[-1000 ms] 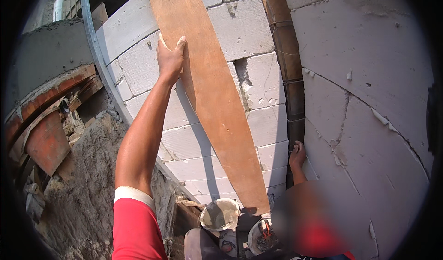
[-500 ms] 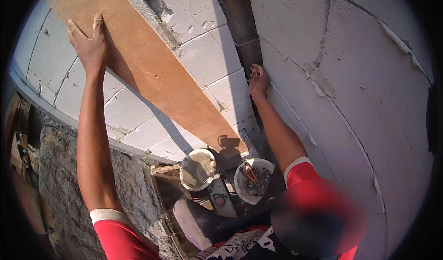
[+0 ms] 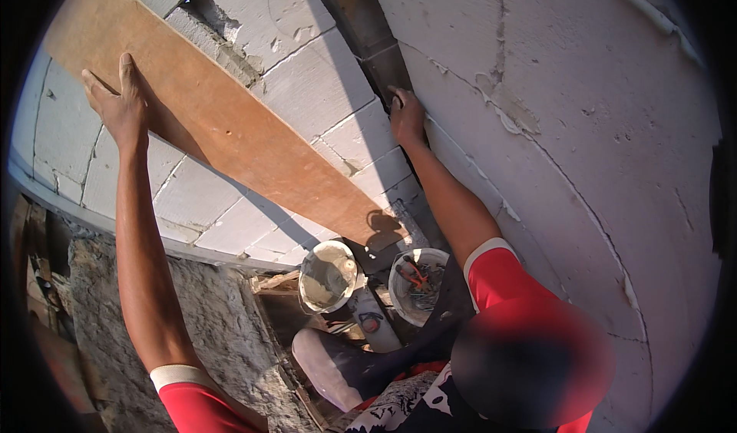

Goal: The person positions a wooden plank against a tiled wall and secures it using nails and a hammer. They repeatedly adjust the plank and hammer nails to ensure it is firmly attached.

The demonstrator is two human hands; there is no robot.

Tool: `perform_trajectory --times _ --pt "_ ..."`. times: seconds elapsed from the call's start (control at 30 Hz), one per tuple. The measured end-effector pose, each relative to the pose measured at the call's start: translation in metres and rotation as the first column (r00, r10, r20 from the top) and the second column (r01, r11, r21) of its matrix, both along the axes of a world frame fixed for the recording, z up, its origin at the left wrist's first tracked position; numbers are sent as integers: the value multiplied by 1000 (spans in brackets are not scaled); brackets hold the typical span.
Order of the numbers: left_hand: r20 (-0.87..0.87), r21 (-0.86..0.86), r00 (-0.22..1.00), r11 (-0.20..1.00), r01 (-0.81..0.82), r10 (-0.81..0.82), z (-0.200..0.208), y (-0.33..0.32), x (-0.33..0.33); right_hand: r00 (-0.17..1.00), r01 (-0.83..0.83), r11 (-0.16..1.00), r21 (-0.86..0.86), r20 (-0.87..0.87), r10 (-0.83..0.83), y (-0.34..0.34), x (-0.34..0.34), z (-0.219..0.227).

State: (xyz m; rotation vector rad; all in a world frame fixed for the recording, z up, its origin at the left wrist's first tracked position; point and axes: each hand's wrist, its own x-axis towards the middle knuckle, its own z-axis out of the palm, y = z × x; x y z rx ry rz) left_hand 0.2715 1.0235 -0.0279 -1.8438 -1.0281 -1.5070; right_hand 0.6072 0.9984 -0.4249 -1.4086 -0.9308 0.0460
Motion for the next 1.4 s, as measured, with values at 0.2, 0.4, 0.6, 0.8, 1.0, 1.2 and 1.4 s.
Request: perform_trajectory --times 0.2,0.4,0.6,0.8,1.0,1.2,1.4 --pt "7 -11 1000 1000 -7 7 0 -2 1 993 -92 994 56 -65 96 -5 -1 5" --pt "1 -21 1000 1000 9 -9 -1 -1 2 915 -272 961 41 -297 272 7 9 6" --pt "-8 -26 1000 1000 12 -12 1 0 -1 857 -366 930 31 -379 350 15 15 7" --pt "10 -34 1000 999 25 -24 -1 1 -1 770 -526 842 -122 -489 410 4 20 24" --pt "11 -23 1000 1000 2 -2 0 7 -3 668 -670 739 -69 -491 560 -5 23 36" --pt "-15 2 1000 1000 -4 4 -2 13 -3 630 -694 717 -60 -534 564 5 22 33" --pt "-5 2 999 999 -37 37 -4 13 3 590 -730 682 -43 -544 597 4 29 30"
